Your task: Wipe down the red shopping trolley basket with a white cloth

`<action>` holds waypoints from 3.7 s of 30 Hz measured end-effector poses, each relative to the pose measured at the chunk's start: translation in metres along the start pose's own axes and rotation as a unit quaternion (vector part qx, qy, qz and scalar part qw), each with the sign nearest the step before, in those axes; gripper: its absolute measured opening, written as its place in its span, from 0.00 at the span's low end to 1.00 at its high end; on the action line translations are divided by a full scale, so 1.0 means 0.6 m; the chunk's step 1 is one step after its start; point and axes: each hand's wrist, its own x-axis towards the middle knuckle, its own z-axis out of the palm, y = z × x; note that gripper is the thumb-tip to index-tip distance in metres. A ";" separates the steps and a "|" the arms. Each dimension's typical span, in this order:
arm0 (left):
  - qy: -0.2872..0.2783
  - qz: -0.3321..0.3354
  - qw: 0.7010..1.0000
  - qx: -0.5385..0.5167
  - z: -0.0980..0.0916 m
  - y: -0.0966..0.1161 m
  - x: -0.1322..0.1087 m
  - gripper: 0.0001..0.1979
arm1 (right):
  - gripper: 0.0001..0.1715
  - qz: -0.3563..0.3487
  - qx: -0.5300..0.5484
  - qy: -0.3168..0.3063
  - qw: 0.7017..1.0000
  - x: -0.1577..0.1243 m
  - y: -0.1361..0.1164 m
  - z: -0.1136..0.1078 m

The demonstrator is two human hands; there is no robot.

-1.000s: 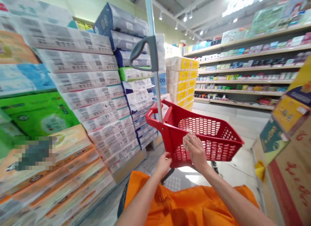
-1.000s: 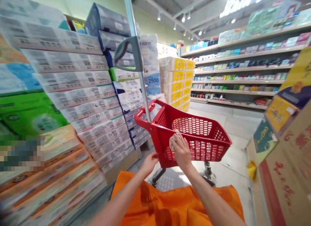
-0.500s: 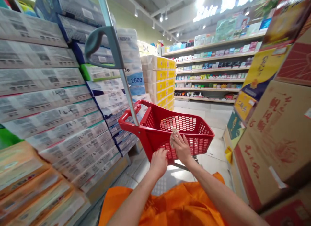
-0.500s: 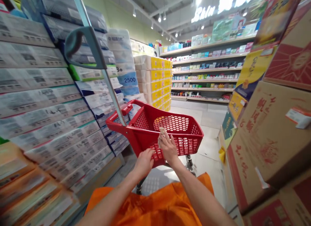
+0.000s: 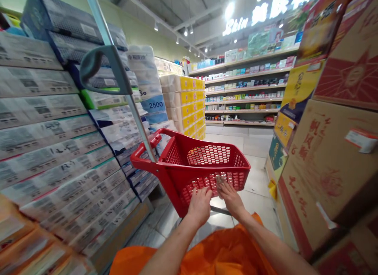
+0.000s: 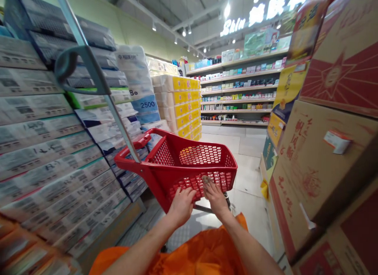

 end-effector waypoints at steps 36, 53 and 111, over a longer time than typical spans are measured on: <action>0.049 -0.132 0.986 0.085 -0.019 -0.104 -0.059 0.25 | 0.22 -0.034 0.150 0.037 0.987 0.064 -0.071 0.022; 0.080 -0.226 0.966 0.095 -0.043 -0.179 -0.136 0.28 | 0.22 -0.104 0.209 0.063 0.970 0.226 -0.221 0.044; 0.208 -0.161 0.960 0.099 -0.238 -0.145 -0.088 0.10 | 0.21 -0.316 0.074 0.053 0.944 0.398 -0.171 -0.153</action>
